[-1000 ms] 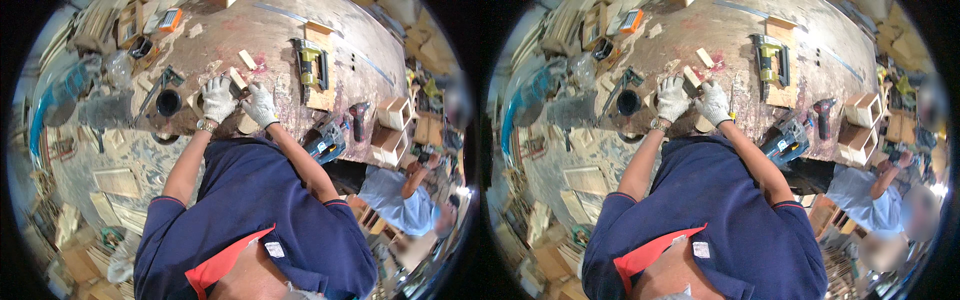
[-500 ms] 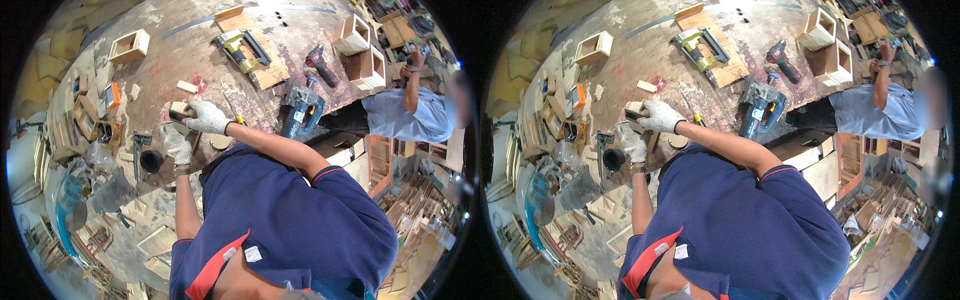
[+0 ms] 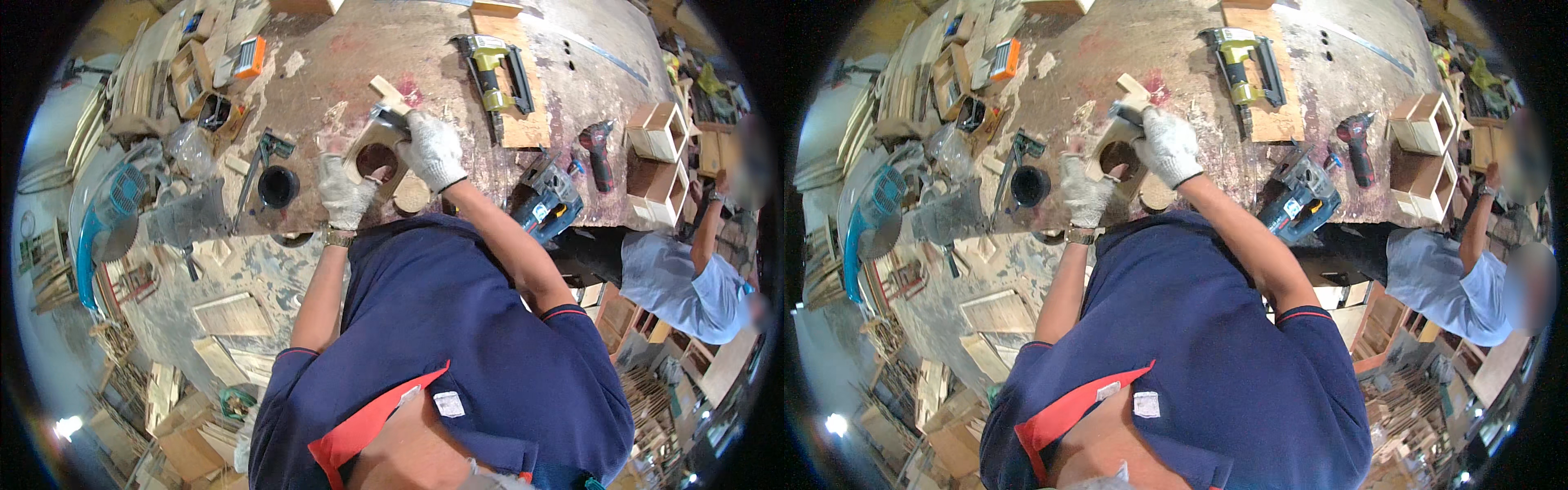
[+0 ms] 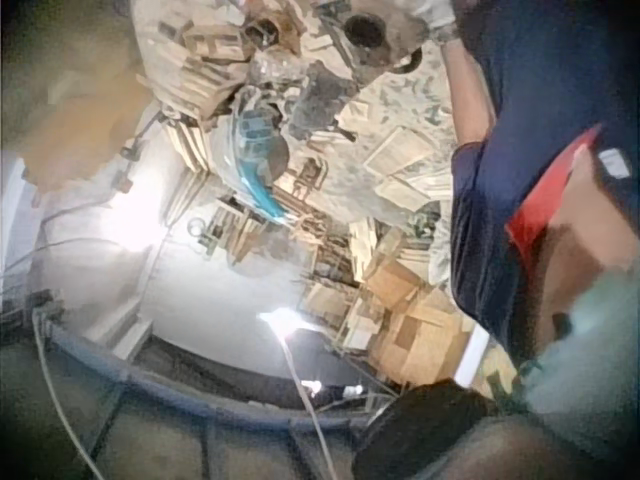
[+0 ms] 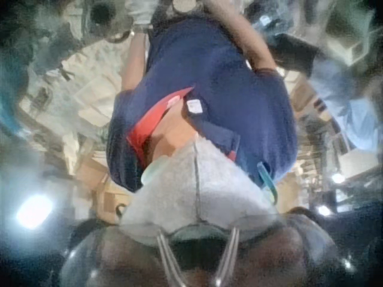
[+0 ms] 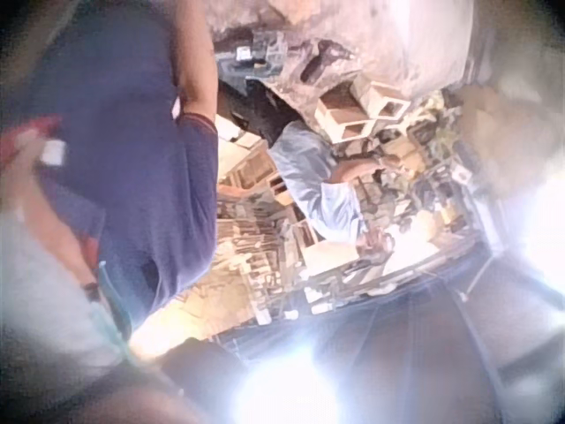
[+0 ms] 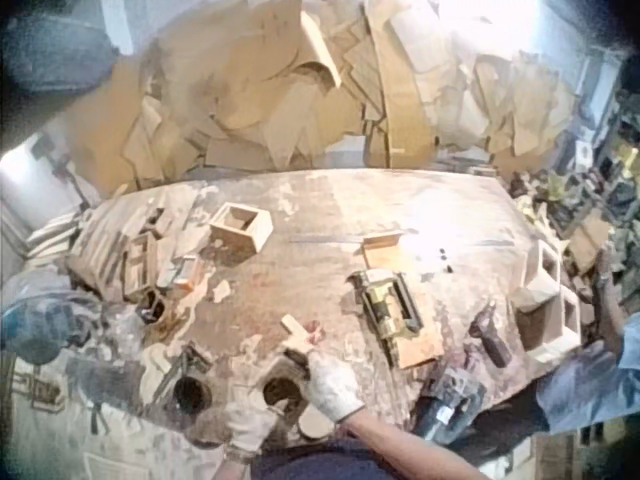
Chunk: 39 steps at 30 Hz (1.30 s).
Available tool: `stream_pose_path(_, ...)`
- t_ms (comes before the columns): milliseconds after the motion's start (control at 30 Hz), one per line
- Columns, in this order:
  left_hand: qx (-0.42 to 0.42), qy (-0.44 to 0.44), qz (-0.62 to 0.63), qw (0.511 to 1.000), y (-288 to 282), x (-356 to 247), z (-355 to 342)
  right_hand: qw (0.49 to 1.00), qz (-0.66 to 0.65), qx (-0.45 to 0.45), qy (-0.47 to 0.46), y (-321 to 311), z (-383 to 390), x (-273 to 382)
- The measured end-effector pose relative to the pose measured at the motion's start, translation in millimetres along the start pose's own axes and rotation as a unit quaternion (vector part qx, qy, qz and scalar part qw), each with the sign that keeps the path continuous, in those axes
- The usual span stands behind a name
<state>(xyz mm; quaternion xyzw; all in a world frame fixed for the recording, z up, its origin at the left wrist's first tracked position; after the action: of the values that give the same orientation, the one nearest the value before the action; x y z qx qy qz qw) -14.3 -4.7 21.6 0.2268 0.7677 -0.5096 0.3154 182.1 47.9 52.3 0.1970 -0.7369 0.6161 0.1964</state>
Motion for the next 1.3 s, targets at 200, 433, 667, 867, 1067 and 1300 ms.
stream_pose_path(200, 0.117, 0.296, -0.193, 0.928, 48.1, -43.9, 49.0, 0.997, -0.02, 0.068, -0.007, -5.9, -6.5, 0.5)
stream_pose_path(433, 0.179, 0.145, -0.13, 0.964, 54.6, -21.1, 38.2, 0.995, -0.05, -0.085, 0.021, -47.2, -4.5, -26.1)
stream_pose_path(667, 0.03, -0.209, 0.28, 0.937, 4.4, 27.8, 14.2, 0.962, -0.118, -0.064, 0.238, -32.6, 67.9, -194.8)
stream_pose_path(867, 0.166, -0.395, 0.807, 0.406, 32.4, 28.2, 28.2, 0.972, 0.007, -0.02, 0.236, -14.2, 100.7, -215.2)
stream_pose_path(1067, 0.171, -0.394, 0.843, 0.325, 24.1, 21.8, 29.2, 0.987, 0.007, -0.075, 0.144, -72.0, 53.2, -106.4)
stream_pose_path(1300, 0.112, -0.331, 0.829, 0.437, 14.0, 15.7, 13.5, 0.965, -0.187, -0.157, -0.097, -146.7, 33.4, 36.2)
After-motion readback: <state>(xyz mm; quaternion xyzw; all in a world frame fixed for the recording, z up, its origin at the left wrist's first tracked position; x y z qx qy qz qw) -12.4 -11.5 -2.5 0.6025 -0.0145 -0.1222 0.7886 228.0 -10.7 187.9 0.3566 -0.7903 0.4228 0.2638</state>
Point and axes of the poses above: each hand's wrist, its own z-axis away from the middle knuckle, its own y-axis out of the palm, x = y × z, the point moved 9 cm from there along -z, towards the middle knuckle, and after that the axes turned 11 degrees about -x, right-handed, at the moved point
